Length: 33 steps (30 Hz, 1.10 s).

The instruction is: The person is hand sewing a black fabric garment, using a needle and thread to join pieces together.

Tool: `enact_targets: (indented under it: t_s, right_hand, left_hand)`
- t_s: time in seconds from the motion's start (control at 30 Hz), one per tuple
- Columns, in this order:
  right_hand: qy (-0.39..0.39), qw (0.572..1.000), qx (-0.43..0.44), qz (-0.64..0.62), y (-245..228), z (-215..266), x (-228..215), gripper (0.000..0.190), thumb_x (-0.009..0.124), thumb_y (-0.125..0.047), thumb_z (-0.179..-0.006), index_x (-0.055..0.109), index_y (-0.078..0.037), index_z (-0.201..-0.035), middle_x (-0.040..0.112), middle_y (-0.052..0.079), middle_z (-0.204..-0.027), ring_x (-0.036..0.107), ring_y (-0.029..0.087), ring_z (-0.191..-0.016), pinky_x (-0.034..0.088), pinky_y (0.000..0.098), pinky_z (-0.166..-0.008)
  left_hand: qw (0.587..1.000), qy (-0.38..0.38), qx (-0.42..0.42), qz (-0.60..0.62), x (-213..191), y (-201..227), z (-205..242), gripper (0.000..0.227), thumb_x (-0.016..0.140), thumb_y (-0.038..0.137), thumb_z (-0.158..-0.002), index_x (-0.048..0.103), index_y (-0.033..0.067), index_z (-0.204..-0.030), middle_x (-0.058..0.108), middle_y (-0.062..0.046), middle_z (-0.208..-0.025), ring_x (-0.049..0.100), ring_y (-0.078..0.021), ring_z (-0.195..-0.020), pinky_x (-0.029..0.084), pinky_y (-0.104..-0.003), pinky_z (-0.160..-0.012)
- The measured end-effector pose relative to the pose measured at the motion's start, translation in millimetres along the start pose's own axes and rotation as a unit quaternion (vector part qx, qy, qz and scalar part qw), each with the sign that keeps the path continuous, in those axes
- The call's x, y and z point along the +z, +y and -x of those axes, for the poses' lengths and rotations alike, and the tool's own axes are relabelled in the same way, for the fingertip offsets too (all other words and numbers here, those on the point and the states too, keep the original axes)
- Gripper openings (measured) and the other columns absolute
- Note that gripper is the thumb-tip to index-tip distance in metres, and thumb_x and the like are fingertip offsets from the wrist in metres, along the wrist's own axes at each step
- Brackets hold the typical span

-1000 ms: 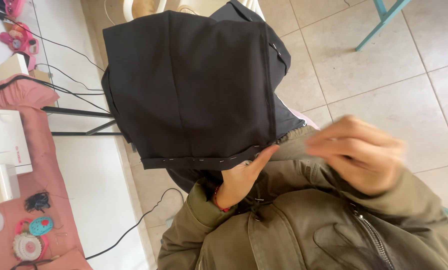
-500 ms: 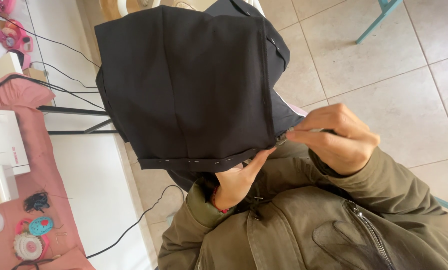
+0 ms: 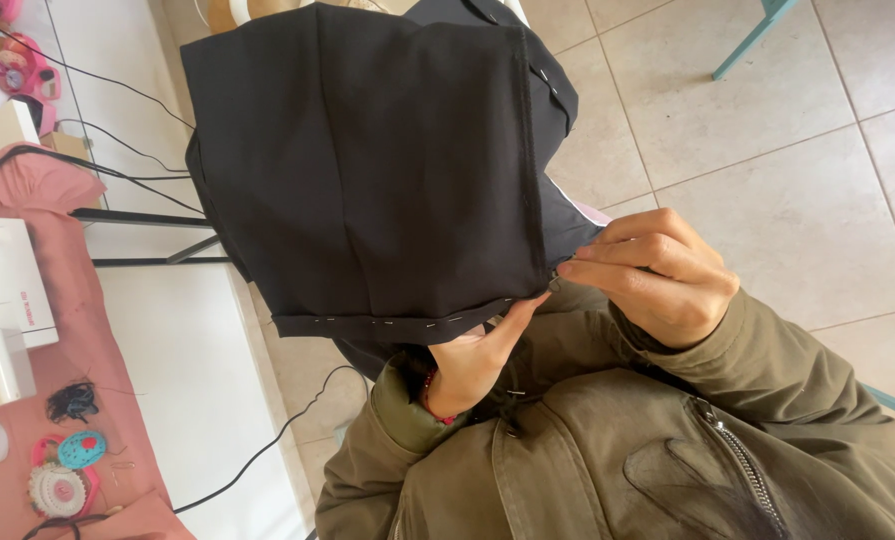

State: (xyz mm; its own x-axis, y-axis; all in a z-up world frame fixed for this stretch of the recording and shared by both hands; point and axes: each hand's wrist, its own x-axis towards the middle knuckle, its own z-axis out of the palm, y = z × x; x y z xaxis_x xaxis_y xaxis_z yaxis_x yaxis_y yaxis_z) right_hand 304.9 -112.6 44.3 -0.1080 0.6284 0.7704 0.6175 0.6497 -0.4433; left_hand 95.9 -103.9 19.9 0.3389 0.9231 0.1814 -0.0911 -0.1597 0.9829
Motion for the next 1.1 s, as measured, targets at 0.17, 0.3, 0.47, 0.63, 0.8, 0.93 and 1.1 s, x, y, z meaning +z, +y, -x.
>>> enact_targets:
  t_s: [0.17, 0.3, 0.47, 0.63, 0.8, 0.93, 1.1]
  right_hand:
    - [0.000, 1.000, -0.009, 0.013, 1.4, 1.6, 0.2, 0.028, 0.081, 0.005, -0.070, 0.079, -0.005, -0.096, 0.065, 0.005, -0.092, 0.066, 0.022, -0.090, 0.059, 0.0300, -0.076]
    - [-0.010, 1.000, -0.008, 0.010, 0.7, 0.0, -0.1, 0.029, 0.080, 0.006, -0.070, 0.080, -0.004, -0.096, 0.066, 0.005, -0.093, 0.067, 0.022, -0.091, 0.059, 0.0302, -0.077]
    - [-0.016, 1.000, -0.004, 0.004, 0.8, -2.1, 1.0, 0.029, 0.079, 0.005, -0.068, 0.079, -0.004, -0.095, 0.068, 0.006, -0.093, 0.068, 0.023, -0.092, 0.060, 0.0302, -0.077]
    - [-0.023, 1.000, -0.001, -0.013, 1.2, -3.3, 2.8, 0.025, 0.079, 0.005, -0.070, 0.079, -0.004, -0.093, 0.069, 0.006, -0.094, 0.068, 0.022, -0.093, 0.061, 0.0299, -0.078]
    - [-0.025, 0.999, 0.017, -0.031, 0.6, -4.7, 2.5, 0.023, 0.079, 0.005, -0.072, 0.078, -0.005, -0.092, 0.069, 0.005, -0.094, 0.069, 0.022, -0.094, 0.061, 0.0294, -0.079]
    - [-0.032, 0.999, 0.015, -0.031, 0.5, -6.1, 1.2, 0.023, 0.079, 0.006, -0.072, 0.078, -0.004, -0.093, 0.069, 0.005, -0.094, 0.069, 0.022, -0.094, 0.061, 0.0296, -0.080]
    - [-0.032, 0.999, 0.009, -0.034, 2.1, -3.6, 2.7, 0.023, 0.079, 0.006, -0.073, 0.078, -0.004, -0.093, 0.069, 0.005, -0.093, 0.069, 0.022, -0.094, 0.062, 0.0295, -0.079]
  left_hand:
    - [0.999, -0.011, -0.020, 0.028, -1.2, -4.6, 3.4, 0.017, 0.073, -0.012, -0.092, 0.072, -0.0094, -0.108, 0.074, -0.009, -0.109, 0.073, -0.0154, -0.100, 0.060, -0.027, -0.090]
    - [0.999, -0.022, -0.025, 0.016, -2.9, -6.6, 5.0, 0.016, 0.073, -0.012, -0.092, 0.072, -0.0100, -0.109, 0.075, -0.009, -0.109, 0.073, -0.0160, -0.100, 0.059, -0.027, -0.090]
    - [0.999, -0.027, -0.023, 0.020, -4.4, -18.2, 11.5, 0.014, 0.072, -0.011, -0.094, 0.071, -0.0110, -0.107, 0.074, -0.011, -0.108, 0.072, -0.0165, -0.100, 0.060, -0.027, -0.091]
    - [0.995, -0.048, -0.055, 0.060, -9.6, -31.4, 19.4, 0.016, 0.069, -0.011, -0.095, 0.069, -0.0133, -0.111, 0.072, -0.013, -0.115, 0.071, -0.0180, -0.106, 0.059, -0.029, -0.096]
    - [0.987, -0.088, -0.093, 0.097, -16.6, -36.2, 21.9, 0.020, 0.063, -0.008, -0.100, 0.065, -0.0156, -0.118, 0.070, -0.015, -0.123, 0.069, -0.0199, -0.114, 0.058, -0.031, -0.103]
    - [0.981, -0.118, -0.107, 0.110, -18.9, -44.7, 26.3, 0.023, 0.057, -0.004, -0.104, 0.063, -0.0158, -0.123, 0.069, -0.015, -0.128, 0.067, -0.0198, -0.119, 0.055, -0.031, -0.107]
    - [0.980, -0.111, -0.113, 0.124, -16.8, -40.3, 24.7, 0.022, 0.058, -0.004, -0.104, 0.063, -0.0151, -0.122, 0.069, -0.014, -0.128, 0.068, -0.0185, -0.118, 0.056, -0.031, -0.106]
